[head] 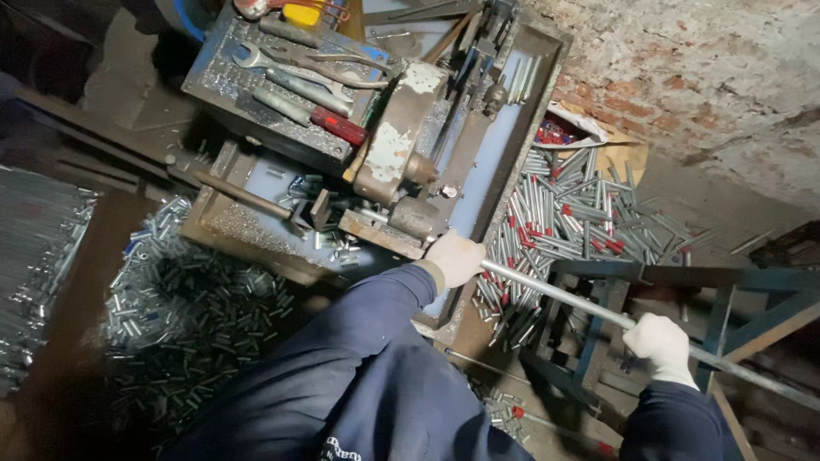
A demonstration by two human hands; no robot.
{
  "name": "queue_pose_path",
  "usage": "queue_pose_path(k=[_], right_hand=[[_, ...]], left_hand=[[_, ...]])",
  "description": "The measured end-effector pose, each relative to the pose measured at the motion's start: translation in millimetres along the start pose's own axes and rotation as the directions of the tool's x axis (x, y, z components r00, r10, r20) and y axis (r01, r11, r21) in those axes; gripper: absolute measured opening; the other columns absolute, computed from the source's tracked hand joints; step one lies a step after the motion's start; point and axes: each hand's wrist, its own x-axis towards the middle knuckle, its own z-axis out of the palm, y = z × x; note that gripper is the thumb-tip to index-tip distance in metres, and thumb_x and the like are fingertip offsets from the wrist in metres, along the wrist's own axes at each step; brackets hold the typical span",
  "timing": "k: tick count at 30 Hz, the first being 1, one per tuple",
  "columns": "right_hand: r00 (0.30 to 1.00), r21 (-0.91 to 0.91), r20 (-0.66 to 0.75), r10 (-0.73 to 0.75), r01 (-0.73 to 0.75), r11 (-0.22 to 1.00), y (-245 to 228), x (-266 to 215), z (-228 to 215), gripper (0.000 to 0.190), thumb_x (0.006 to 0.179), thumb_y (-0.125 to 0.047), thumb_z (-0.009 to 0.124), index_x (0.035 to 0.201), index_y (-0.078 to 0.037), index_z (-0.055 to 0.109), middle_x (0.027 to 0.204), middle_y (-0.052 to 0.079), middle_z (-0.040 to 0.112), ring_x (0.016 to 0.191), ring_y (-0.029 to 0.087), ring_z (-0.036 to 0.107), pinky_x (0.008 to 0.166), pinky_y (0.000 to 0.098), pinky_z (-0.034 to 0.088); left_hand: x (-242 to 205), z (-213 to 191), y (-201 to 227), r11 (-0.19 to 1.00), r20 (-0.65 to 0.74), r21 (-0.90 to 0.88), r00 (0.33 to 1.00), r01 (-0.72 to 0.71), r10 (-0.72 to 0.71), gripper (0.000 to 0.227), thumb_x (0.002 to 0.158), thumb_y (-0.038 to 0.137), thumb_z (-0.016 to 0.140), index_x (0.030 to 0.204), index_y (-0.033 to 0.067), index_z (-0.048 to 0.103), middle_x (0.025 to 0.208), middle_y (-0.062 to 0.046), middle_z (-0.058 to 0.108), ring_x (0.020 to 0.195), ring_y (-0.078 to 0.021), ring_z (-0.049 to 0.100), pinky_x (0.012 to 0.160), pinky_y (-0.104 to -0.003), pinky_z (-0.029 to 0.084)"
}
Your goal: The person operates a manual metal cutting machine by repeatedly pulling a long metal rod through the cutting mechanism. The person wears gloves and uses both hands to guide the rod. Cut metal pieces accumulate on the floor and in a bin nearby.
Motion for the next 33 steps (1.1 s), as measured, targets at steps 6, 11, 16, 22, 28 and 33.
queue_pose_path(k=[6,11,16,22,28,33], right_hand=[[0.999,-0.058,-0.031,0.022,-0.024,0.998,2.3,-0.9,2.5,0.046,0.079,-0.036,0.059,0.105,-0.010,0.086,0.110,0.015,0.084,0.105,0.034,0.081,0.092,0.0387,0.063],[0.999,-0.040,-0.030,0.035,-0.036,0.999,4.1,9.5,4.7,0.046,0.078,-0.037,0.061,0.106,-0.010,0.086,0.109,0.016,0.085,0.105,0.034,0.081,0.091,0.0392,0.063],[0.999,0.022,-0.034,0.033,-0.033,0.999,6.6,23.9,11.0,0.047,0.077,-0.034,0.059,0.111,-0.014,0.084,0.115,0.016,0.083,0.108,0.036,0.079,0.094,0.0421,0.062],[0.830,0.060,-0.542,-0.133,0.195,0.979,-10.0,-4.9,35.0,0.040,0.077,-0.055,0.074,0.086,-0.016,0.068,0.092,0.013,0.073,0.098,0.037,0.070,0.083,0.0469,0.056],[0.732,-0.138,-0.663,-0.158,0.088,0.987,-26.0,-16.8,50.3,0.035,0.086,-0.057,0.075,0.091,-0.023,0.073,0.088,0.001,0.071,0.098,0.019,0.071,0.092,0.0309,0.056],[0.982,-0.023,-0.084,-0.167,0.165,0.986,-8.7,21.5,45.0,0.046,0.080,-0.057,0.062,0.103,-0.023,0.082,0.104,0.008,0.086,0.109,0.030,0.081,0.093,0.0457,0.064]], left_hand=[[6.9,12.0,2.9,0.999,0.014,0.035,1.000,0.000,0.000,0.011,0.105,0.027,0.061,0.101,0.0206,0.069,0.084,0.003,0.074,0.070,-0.0249,0.069,0.081,-0.042,0.045],[10.6,5.8,-0.2,0.999,0.005,-0.034,1.000,0.016,-0.016,0.024,0.106,0.039,0.062,0.102,0.0168,0.070,0.084,-0.002,0.076,0.068,-0.0283,0.069,0.083,-0.044,0.046],[10.5,-11.2,-4.8,0.998,0.024,-0.066,0.999,0.024,-0.022,0.030,0.106,0.042,0.061,0.104,0.0142,0.070,0.083,-0.005,0.076,0.068,-0.0302,0.070,0.088,-0.045,0.049],[17.3,11.8,-14.0,1.000,0.003,-0.004,1.000,0.016,-0.016,0.033,0.105,0.050,0.059,0.103,0.0189,0.070,0.083,-0.002,0.076,0.067,-0.0295,0.071,0.084,-0.046,0.050],[1.4,43.3,-13.8,0.999,-0.381,-0.029,0.925,-0.019,0.007,0.031,0.085,0.050,0.070,0.087,0.0192,0.068,0.081,-0.007,0.079,0.079,-0.0308,0.078,0.078,-0.046,0.051],[-4.1,57.9,-9.9,0.996,-0.313,-0.087,0.950,-0.024,-0.004,0.029,0.087,0.047,0.070,0.089,0.0182,0.067,0.082,-0.007,0.078,0.082,-0.0312,0.079,0.080,-0.045,0.053]])
